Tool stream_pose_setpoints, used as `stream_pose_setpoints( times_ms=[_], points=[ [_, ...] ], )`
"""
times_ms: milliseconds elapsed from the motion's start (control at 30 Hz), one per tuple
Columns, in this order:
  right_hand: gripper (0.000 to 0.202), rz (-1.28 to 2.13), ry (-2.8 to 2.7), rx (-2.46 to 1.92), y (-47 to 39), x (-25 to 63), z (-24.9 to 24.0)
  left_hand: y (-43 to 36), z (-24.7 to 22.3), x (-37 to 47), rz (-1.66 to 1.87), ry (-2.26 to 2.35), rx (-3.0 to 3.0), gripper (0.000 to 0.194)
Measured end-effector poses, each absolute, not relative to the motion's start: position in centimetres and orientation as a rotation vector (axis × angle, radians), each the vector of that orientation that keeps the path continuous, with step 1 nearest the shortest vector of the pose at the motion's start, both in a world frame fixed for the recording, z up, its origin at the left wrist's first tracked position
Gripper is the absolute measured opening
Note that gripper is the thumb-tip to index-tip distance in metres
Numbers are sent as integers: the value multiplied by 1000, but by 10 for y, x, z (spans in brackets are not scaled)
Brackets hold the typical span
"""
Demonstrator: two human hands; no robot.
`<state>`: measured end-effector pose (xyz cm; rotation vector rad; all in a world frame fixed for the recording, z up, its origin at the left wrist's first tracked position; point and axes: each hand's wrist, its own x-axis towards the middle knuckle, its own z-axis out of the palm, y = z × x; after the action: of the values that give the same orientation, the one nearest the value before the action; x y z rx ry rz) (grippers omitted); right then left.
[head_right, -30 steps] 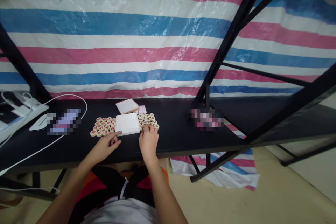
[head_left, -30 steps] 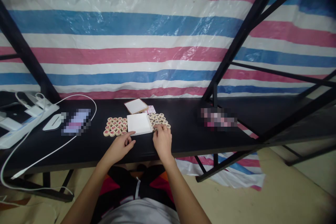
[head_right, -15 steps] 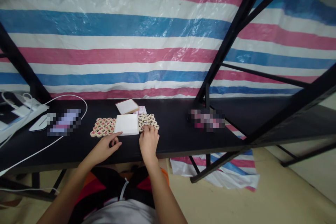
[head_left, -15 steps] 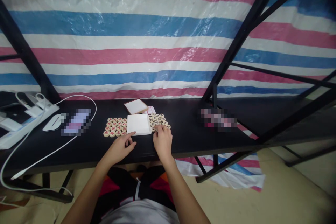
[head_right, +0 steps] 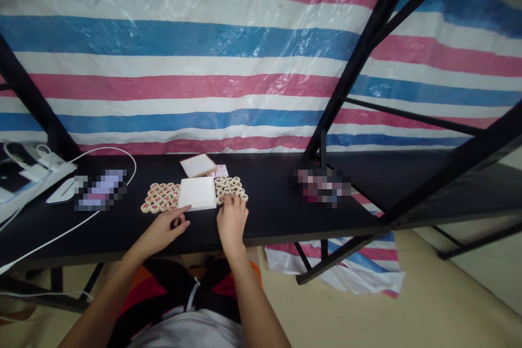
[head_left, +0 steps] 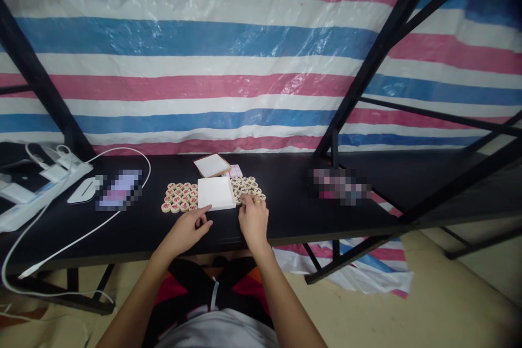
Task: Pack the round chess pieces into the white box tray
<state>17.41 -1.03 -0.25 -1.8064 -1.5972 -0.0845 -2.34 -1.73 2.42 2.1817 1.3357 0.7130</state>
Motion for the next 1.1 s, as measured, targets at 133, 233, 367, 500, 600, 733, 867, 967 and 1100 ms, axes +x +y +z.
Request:
stream_pose_setpoints(
  times_ms=[133,233,367,500,600,733,867,967,1100],
  points=[
    [32,-92,-1568,-1777,-11,174,-2,-17,24,-24,708,1321,2183,43],
    [35,-108,-1569,-1763,-11,174,-2,-17,24,-24,709,1316,2181,43],
    [35,-79,-1610,-1826,-11,173,-2,-16,23,-24,697,1328,2183,43],
    [35,-92,-1637,-1878,-10,173,-2,-15,22,-24,687,1334,2183,43],
    [34,-138,-1649,-1879,-11,171,-1,-16,23,-24,686,1330,2185,43],
    [32,-216,-1636,-1878,-14,169,2,-16,25,-24,675,1329,2185,43],
    [28,-213,-1670,-1927,-15,169,4,-16,24,-24,684,1334,2181,43],
    [26,-196,-1699,-1960,-15,169,5,-16,24,-24,691,1329,2177,43],
    [24,-194,-1695,-1964,-15,168,6,-16,24,-24,695,1323,2177,43]
  ],
)
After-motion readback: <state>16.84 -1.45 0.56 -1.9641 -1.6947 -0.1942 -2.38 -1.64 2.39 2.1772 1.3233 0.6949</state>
